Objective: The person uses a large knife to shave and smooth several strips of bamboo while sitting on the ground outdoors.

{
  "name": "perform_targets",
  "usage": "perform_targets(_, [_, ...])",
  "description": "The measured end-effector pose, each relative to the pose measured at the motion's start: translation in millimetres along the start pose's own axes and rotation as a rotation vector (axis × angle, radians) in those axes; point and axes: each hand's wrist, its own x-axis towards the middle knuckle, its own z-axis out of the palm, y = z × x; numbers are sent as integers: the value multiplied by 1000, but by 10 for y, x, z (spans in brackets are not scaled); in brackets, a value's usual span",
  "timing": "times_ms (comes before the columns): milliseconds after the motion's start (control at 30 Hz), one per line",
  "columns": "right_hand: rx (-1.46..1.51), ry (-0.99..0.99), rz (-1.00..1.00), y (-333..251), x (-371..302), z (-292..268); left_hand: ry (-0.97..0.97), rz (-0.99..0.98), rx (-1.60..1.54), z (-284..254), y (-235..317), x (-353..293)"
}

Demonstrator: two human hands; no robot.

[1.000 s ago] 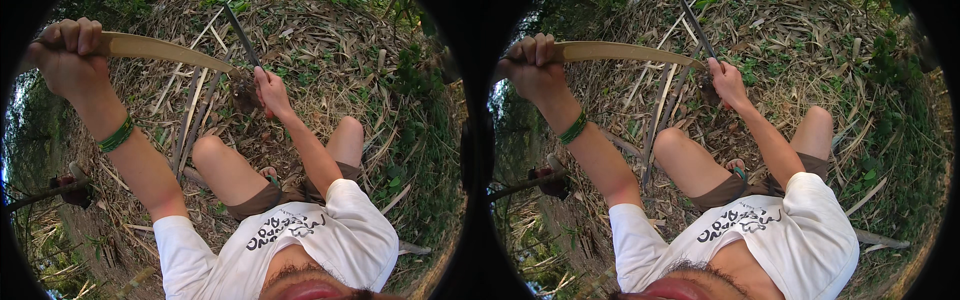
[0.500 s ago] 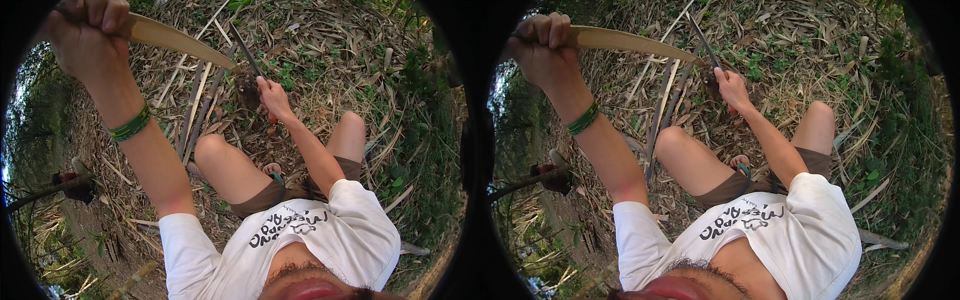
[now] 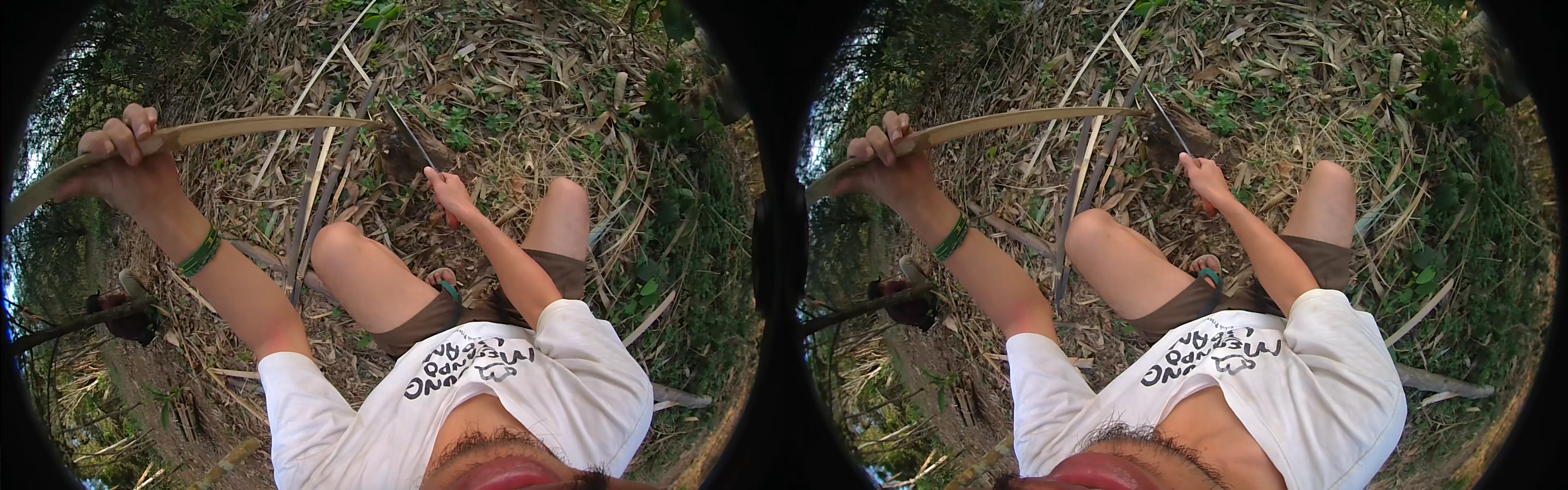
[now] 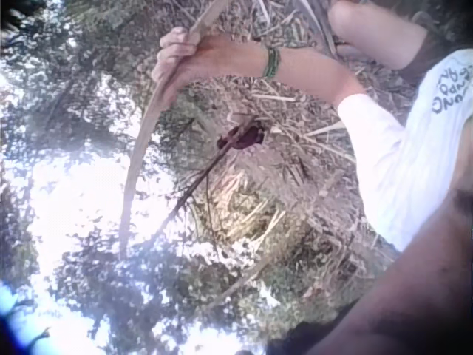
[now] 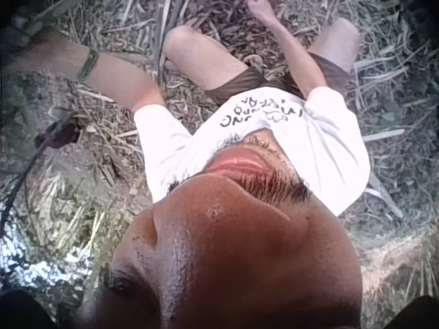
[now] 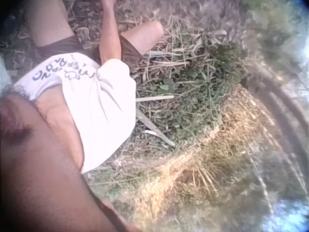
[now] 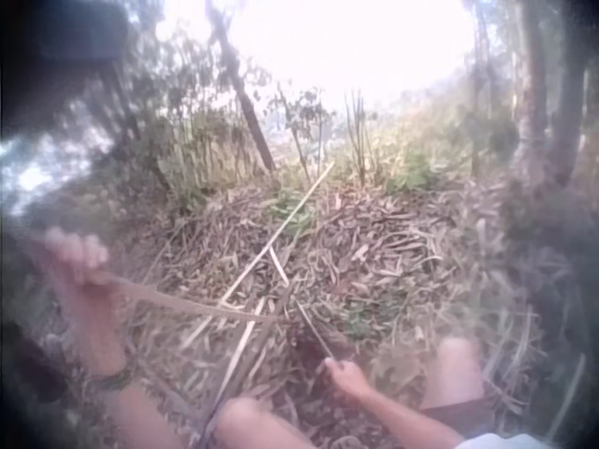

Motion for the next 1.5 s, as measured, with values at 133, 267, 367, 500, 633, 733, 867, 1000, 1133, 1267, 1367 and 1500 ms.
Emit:
perform_targets(133, [90,-112,48,-45,-60,-6,-88,-35,-133,-354,459,-760])
perform_targets(267, [89,-102,45,0,-52,-25,-18,110,-127,16,489,-1575])
perform_targets(367, [91,-86,46,57,-15,-87,-28,139,-114,274,380,-2015])
perform_targets(500, [98,-88,66,63,-31,-53,-286,195,-147,325,358,-2128])
perform_targets(633, [65,-48,51,43,-41,-53,-89,261,-103,431,433,-2060])
perform_targets(733, [61,-52,-10,10,-28,-92,118,327,-13,584,489,-1801])
perform_targets(867, [14,-23,-13,-101,-96,-66,246,255,89,512,490,-1409])
perform_targets(1000, [-47,-10,-43,-148,-138,-108,225,121,150,406,397,-938])
perform_targets(1133, [-62,54,-217,-376,-180,-123,45,57,82,307,219,-415])
perform_targets(1267, [43,87,-380,-1097,-289,-115,23,-3,65,379,107,-90])
perform_targets(1367, [119,76,-513,-1547,-383,-46,-25,2,83,291,71,20])
perform_targets(1500, [154,116,-599,-1404,-303,156,-6,-26,75,187,73,91])
